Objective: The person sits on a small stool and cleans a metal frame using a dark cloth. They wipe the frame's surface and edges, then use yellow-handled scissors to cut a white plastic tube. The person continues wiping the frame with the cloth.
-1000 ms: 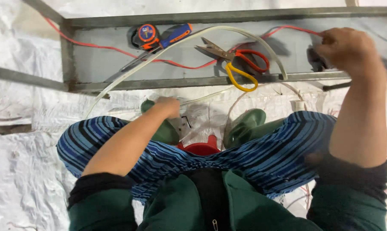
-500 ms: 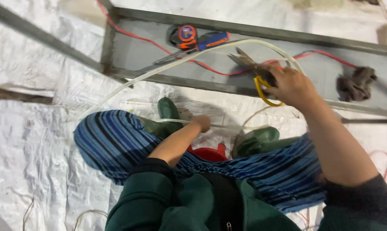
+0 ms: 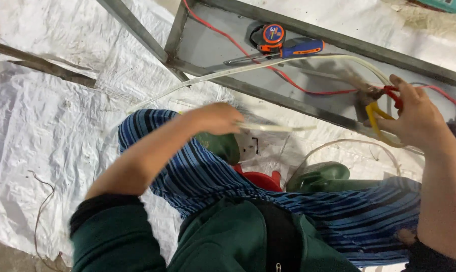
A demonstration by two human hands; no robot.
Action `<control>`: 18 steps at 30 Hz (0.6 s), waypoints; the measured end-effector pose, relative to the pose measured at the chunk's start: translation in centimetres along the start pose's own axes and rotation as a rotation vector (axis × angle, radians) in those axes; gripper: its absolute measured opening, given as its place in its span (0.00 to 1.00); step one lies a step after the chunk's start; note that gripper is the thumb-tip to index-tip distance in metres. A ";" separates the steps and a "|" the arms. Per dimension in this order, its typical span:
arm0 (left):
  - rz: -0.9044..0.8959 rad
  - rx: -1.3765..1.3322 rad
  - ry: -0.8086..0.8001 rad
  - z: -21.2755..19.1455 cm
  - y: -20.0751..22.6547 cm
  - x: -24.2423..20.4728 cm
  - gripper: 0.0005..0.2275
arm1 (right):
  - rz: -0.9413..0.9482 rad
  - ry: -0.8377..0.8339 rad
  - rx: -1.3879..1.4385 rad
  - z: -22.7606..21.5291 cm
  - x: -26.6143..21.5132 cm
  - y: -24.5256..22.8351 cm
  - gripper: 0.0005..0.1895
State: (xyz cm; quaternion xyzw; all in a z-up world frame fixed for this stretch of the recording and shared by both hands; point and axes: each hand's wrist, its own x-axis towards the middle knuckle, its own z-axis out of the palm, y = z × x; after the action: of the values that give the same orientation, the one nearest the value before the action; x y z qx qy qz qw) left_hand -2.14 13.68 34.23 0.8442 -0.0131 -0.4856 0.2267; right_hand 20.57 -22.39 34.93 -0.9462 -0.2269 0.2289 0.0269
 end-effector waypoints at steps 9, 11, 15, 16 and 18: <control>0.061 -0.097 0.588 -4.3 -5.5 -18.6 0.12 | -0.432 -0.017 0.881 1.3 0.2 2.4 0.40; 0.137 0.027 0.736 -4.3 -5.7 -21.7 0.11 | -0.195 0.080 0.861 -0.9 -2.0 -2.1 0.35; 0.383 0.026 0.767 -3.3 -4.5 -24.4 0.09 | -0.763 -0.073 1.258 0.6 -1.1 -2.7 0.26; 0.469 -0.011 0.792 -2.7 -4.0 -24.0 0.09 | -0.699 -0.063 1.311 0.0 -1.9 -4.2 0.24; 0.565 -0.040 0.816 -1.6 -2.9 -22.7 0.09 | -0.635 -0.039 1.362 0.4 -2.0 -5.5 0.24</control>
State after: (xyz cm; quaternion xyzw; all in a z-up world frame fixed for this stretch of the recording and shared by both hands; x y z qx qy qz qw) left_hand -13.34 22.38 52.26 0.9244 -0.1421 -0.0353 0.3521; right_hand 16.50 -18.38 36.31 -0.6054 -0.2975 0.3168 0.6669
